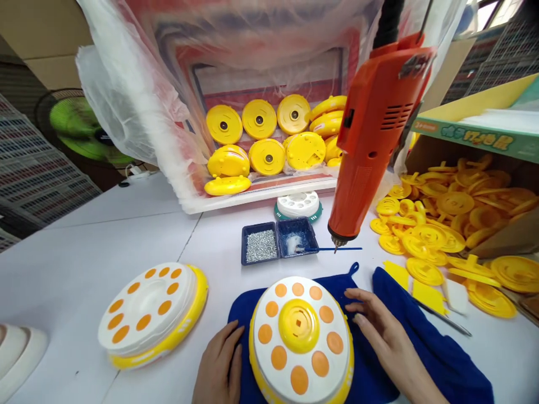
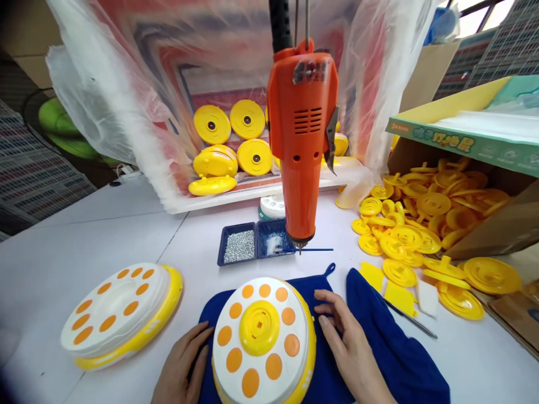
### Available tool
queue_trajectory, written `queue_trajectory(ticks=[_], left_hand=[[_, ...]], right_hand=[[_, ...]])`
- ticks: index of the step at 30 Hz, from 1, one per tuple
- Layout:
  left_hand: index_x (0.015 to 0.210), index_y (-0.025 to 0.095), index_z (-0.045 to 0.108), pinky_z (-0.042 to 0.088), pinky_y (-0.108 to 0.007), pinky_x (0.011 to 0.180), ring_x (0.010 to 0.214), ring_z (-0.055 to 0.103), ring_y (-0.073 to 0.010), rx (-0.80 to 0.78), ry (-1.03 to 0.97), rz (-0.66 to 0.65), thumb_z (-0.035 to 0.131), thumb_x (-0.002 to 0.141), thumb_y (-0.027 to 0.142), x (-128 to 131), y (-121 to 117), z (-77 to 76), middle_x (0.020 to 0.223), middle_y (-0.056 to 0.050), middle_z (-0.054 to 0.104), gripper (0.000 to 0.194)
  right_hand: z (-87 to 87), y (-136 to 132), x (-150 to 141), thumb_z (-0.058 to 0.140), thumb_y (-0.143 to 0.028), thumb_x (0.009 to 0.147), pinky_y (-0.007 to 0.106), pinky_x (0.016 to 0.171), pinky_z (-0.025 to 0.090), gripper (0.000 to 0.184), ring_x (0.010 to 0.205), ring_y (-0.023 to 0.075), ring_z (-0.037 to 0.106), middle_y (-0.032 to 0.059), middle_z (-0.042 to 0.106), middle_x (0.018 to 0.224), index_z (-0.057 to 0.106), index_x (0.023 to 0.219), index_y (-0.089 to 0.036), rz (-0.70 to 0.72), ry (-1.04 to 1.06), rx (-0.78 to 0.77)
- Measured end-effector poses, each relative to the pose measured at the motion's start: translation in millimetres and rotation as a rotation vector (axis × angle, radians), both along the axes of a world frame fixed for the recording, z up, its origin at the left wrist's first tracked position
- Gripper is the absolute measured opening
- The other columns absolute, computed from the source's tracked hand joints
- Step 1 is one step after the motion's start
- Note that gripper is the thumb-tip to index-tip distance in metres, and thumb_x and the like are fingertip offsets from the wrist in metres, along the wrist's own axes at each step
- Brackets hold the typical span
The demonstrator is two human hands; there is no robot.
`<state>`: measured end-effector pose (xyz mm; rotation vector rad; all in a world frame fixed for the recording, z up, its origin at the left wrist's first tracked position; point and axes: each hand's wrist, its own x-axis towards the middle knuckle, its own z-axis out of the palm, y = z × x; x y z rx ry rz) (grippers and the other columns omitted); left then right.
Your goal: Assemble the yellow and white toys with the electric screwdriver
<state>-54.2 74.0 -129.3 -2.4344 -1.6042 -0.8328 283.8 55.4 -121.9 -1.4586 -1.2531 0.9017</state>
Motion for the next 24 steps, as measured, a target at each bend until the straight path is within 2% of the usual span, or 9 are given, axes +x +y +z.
queue_trajectory(ticks=[4, 7, 16, 24], left_hand=[[0.116, 0.023, 0.061, 0.062, -0.039, 0.084, 0.103, 0.068, -0.0219, -0.016, -0.031, 0.012, 0.048, 0.093, 0.024, 0, -1, -1.9, 0.117, -0.009, 0.067, 0.027], [0.115, 0.023, 0.063, 0.061, -0.038, 0.085, 0.103, 0.068, -0.0223, -0.016, -0.041, 0.011, 0.049, 0.092, 0.024, -1, -1, -2.8, 0.117, -0.009, 0.068, 0.027], [0.115, 0.023, 0.064, 0.06, -0.041, 0.087, 0.105, 0.067, -0.0237, -0.059, -0.065, 0.035, 0.048, 0.093, 0.027, -1, 1, -2.9, 0.118, -0.009, 0.067, 0.027], [0.115, 0.024, 0.062, 0.062, -0.04, 0.083, 0.101, 0.069, -0.0226, -0.005, -0.028, -0.028, 0.048, 0.093, 0.028, -5, 6, -2.6, 0.115, -0.008, 0.068, 0.026]], right_hand=[[-17.8, 4, -5, 0.047, -0.043, 0.096, 0.037, 0.089, 0.055, 0.029, 0.1, 0.0225, 0.066, 0.0098, 0.065, 0.117, 0.055, 0.117, -0.025, -0.055, 0.059, 0.015], [-23.0, 1, -6, 0.047, -0.042, 0.096, 0.038, 0.091, 0.055, 0.027, 0.102, 0.0232, 0.066, 0.0098, 0.066, 0.114, 0.056, 0.116, -0.024, -0.056, 0.067, 0.002], [-17.6, 1, -11, 0.046, -0.038, 0.097, 0.039, 0.09, 0.054, 0.025, 0.1, 0.0242, 0.066, 0.0083, 0.068, 0.108, 0.055, 0.116, -0.024, -0.024, 0.015, 0.036], [-11.2, 2, -14, 0.041, -0.035, 0.099, 0.04, 0.092, 0.052, 0.024, 0.101, 0.023, 0.065, 0.0081, 0.067, 0.108, 0.052, 0.118, -0.024, -0.011, -0.005, 0.052]])
